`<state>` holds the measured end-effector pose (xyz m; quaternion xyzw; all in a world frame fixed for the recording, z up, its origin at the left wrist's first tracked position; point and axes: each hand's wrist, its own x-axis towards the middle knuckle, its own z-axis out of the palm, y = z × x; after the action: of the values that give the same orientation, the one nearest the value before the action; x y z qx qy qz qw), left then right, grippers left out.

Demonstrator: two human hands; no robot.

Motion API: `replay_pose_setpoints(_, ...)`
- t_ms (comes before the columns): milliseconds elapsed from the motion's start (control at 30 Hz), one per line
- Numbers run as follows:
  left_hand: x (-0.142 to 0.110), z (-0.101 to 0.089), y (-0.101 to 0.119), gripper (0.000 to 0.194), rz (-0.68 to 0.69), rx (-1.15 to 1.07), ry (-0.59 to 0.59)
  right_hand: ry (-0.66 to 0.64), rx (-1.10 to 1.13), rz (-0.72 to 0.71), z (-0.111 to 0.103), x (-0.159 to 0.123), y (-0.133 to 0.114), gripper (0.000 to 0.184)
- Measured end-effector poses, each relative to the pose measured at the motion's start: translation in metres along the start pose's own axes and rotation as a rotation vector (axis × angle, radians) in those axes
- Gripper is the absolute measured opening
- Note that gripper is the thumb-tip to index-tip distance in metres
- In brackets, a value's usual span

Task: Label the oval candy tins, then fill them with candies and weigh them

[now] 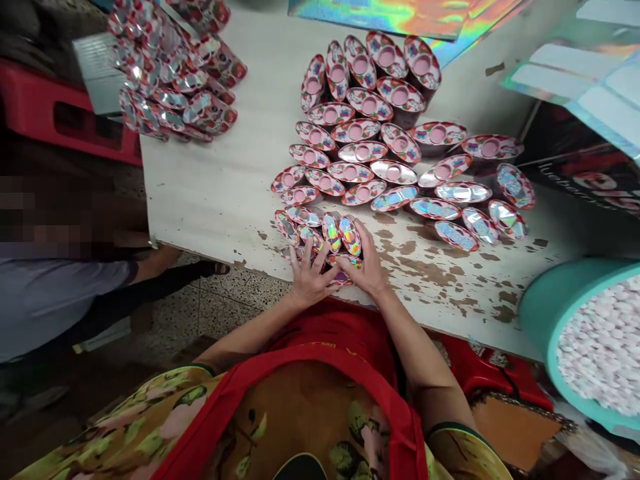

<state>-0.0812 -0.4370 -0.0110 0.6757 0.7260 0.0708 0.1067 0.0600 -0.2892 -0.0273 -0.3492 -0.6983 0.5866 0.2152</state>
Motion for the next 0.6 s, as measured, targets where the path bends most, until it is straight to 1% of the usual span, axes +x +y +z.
replay_pose_setpoints(133, -0.022, -0.015, -0.064, 0.067, 0.079, 0.009, -0.029, 0.048, 0.01, -0.019, 0.062, 0.008, -0.012, 0.083)
replay_pose_setpoints(200, -0.03, -0.024, -0.098, 0.065, 0.132, 0.029, -0.021, 0.082, 0.017, -0.018, 0.093, 0.015, -0.017, 0.082)
replay_pose_setpoints(267, -0.037, -0.034, -0.133, 0.064, 0.16, 0.033, 0.008, 0.115, 0.029, -0.004, 0.125, 0.029, -0.025, 0.079)
replay_pose_setpoints(333, -0.04, -0.044, -0.17, 0.064, 0.156, 0.009, 0.049, 0.126, 0.055, 0.013, 0.158, 0.052, -0.035, 0.077)
replay_pose_setpoints(400, -0.04, -0.054, -0.208, 0.068, 0.135, -0.024, 0.089, 0.11, 0.097, 0.02, 0.191, 0.084, -0.046, 0.079)
replay_pose_setpoints(467, -0.034, -0.062, -0.245, 0.075, 0.101, -0.033, 0.122, 0.051, 0.118, 0.023, 0.22, 0.118, -0.054, 0.084)
replay_pose_setpoints(533, -0.024, -0.069, -0.276, 0.081, 0.086, -0.018, 0.16, 0.022, 0.111, 0.016, 0.239, 0.143, -0.058, 0.09)
replay_pose_setpoints(567, -0.018, -0.073, -0.287, 0.083, 0.079, -0.01, 0.17, 0.022, 0.099, -0.001, 0.243, 0.148, -0.059, 0.09)
replay_pose_setpoints(600, -0.013, -0.078, -0.295, 0.085, 0.066, -0.008, 0.176, 0.022, 0.087, -0.03, 0.241, 0.146, -0.06, 0.086)
